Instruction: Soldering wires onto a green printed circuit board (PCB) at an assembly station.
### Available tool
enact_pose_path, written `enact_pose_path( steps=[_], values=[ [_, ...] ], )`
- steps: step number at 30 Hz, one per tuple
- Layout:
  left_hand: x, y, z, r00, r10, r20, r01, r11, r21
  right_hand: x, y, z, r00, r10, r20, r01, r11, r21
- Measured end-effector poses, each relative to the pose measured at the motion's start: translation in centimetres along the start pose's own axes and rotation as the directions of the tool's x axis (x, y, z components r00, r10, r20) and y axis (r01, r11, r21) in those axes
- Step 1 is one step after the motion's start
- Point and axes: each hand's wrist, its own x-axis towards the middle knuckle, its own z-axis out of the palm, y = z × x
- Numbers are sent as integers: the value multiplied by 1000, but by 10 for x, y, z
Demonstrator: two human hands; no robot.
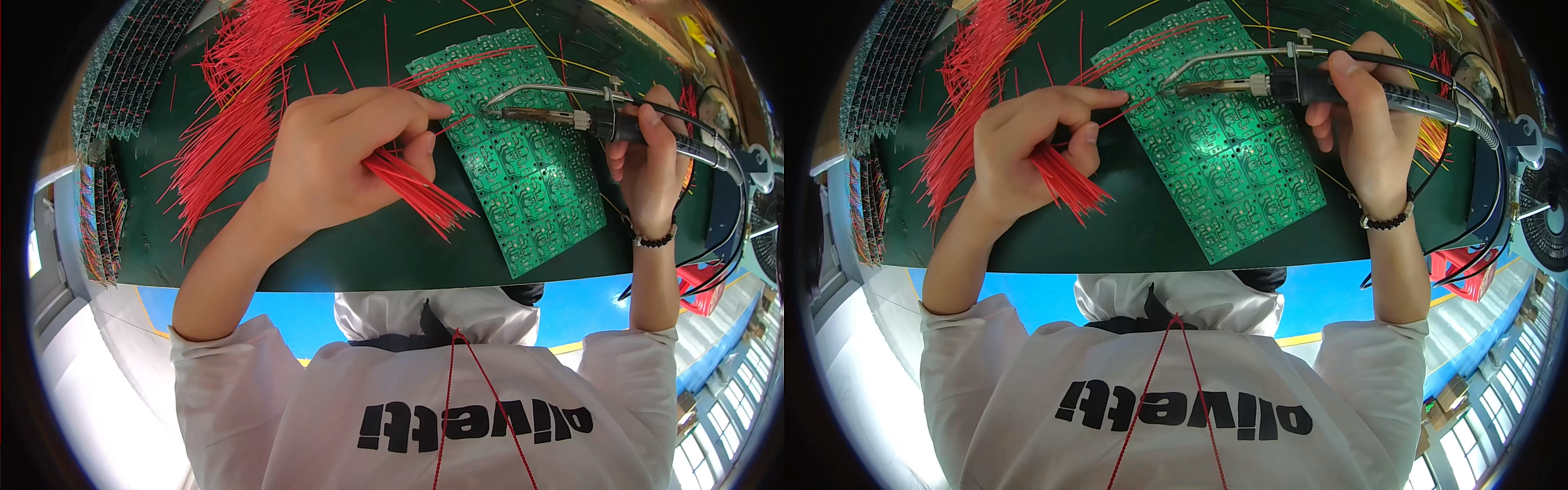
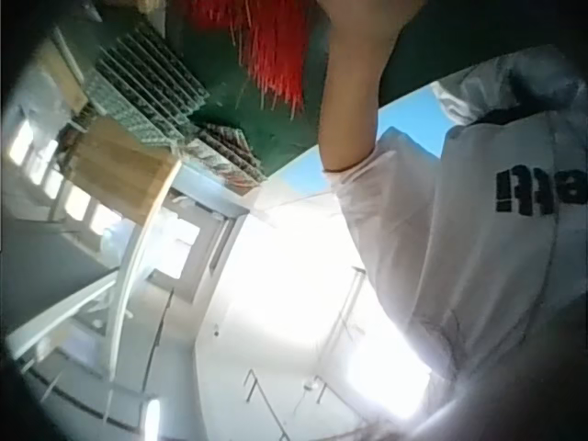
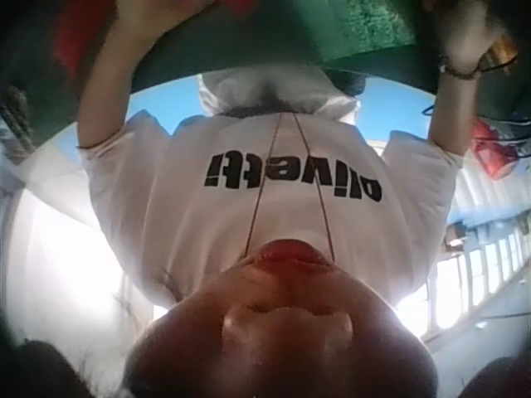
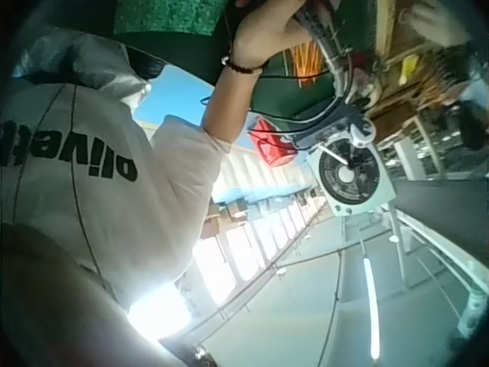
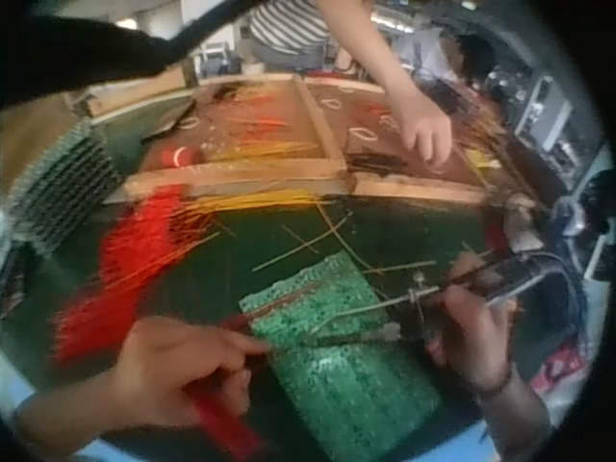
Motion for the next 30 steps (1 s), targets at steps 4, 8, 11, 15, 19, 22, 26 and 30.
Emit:
enact_pose_path(
  steps=[4, 8, 11, 15, 19, 22, 26, 30],
  values=[
    [0, 0, 0, 1000, 16, 13, -16, 1000, 8, 0, 1, 0, 1000, 9, -15, -9, 1000, 3],
    [1, 1, -1, 999, 0, 32, 0, 1000, 4, -3, 1, 3, 999, 4, -53, -5, 1000, -22],
    [1, 0, -1, 999, 5, 32, -5, 1000, 4, -3, 2, 2, 999, 18, -35, -19, 1000, -22],
    [1, 0, -3, 999, 5, 44, -6, 999, 33, -2, 0, 4, 999, 14, -32, -14, 1000, -22],
    [1, 1, -3, 999, 0, 52, -2, 999, 45, -1, 1, 4, 1000, 8, -17, -9, 1000, -29],
    [1, 0, -4, 998, 3, 58, -6, 999, 45, -1, 2, 3, 1000, 5, -6, -5, 1000, -28],
    [1, 0, -3, 998, 9, 58, -12, 999, 50, -1, 2, 3, 1000, 16, -12, -17, 1000, -24],
    [1, 0, -3, 998, 4, 56, -6, 999, 43, -1, 2, 3, 1000, 22, -20, -23, 999, -38]
  ],
)
